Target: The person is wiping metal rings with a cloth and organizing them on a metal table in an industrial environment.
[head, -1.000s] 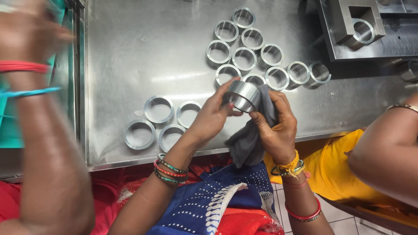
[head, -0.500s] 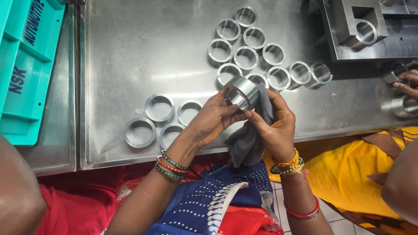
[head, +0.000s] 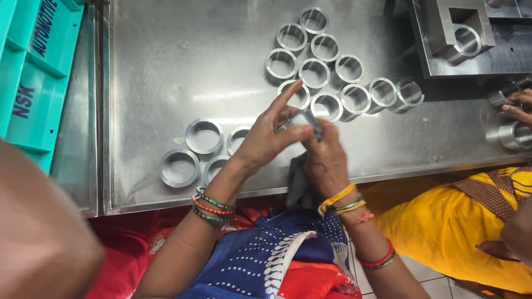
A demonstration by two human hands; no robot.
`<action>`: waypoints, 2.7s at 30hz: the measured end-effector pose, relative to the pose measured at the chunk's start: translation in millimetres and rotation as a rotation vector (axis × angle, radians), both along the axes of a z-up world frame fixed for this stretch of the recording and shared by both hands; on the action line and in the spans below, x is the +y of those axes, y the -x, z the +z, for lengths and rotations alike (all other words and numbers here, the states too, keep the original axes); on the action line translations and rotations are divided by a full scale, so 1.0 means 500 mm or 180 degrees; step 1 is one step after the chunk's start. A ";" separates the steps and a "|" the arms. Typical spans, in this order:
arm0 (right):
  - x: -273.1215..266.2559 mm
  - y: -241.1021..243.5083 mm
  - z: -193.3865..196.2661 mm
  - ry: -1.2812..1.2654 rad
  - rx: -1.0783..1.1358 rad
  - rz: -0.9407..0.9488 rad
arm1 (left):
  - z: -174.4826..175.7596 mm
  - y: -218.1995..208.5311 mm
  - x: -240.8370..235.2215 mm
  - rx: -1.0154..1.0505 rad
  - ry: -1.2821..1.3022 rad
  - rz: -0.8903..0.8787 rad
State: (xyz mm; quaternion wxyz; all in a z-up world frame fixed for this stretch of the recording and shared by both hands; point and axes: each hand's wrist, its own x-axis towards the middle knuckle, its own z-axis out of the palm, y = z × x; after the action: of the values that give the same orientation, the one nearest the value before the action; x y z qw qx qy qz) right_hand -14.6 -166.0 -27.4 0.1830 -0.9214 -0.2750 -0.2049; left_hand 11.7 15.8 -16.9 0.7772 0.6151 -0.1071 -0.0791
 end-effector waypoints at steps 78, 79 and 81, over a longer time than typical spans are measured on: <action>-0.033 0.010 0.013 -0.4246 0.3398 -0.0031 | 0.008 0.051 -0.002 -0.0570 -0.0604 -0.0744; -0.038 0.011 0.015 -0.4416 0.3498 -0.0094 | 0.011 0.051 -0.006 -0.0761 -0.0673 -0.0603; -0.039 0.010 0.021 -0.4543 0.3509 -0.0070 | 0.011 0.044 -0.009 -0.0833 -0.0728 -0.0613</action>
State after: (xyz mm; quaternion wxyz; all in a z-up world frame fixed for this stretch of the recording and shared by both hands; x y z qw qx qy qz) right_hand -19.6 -185.6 -16.7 0.8153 -0.5588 0.0532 0.1423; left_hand -10.4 11.4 -11.5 0.6705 0.6913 -0.2559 -0.0840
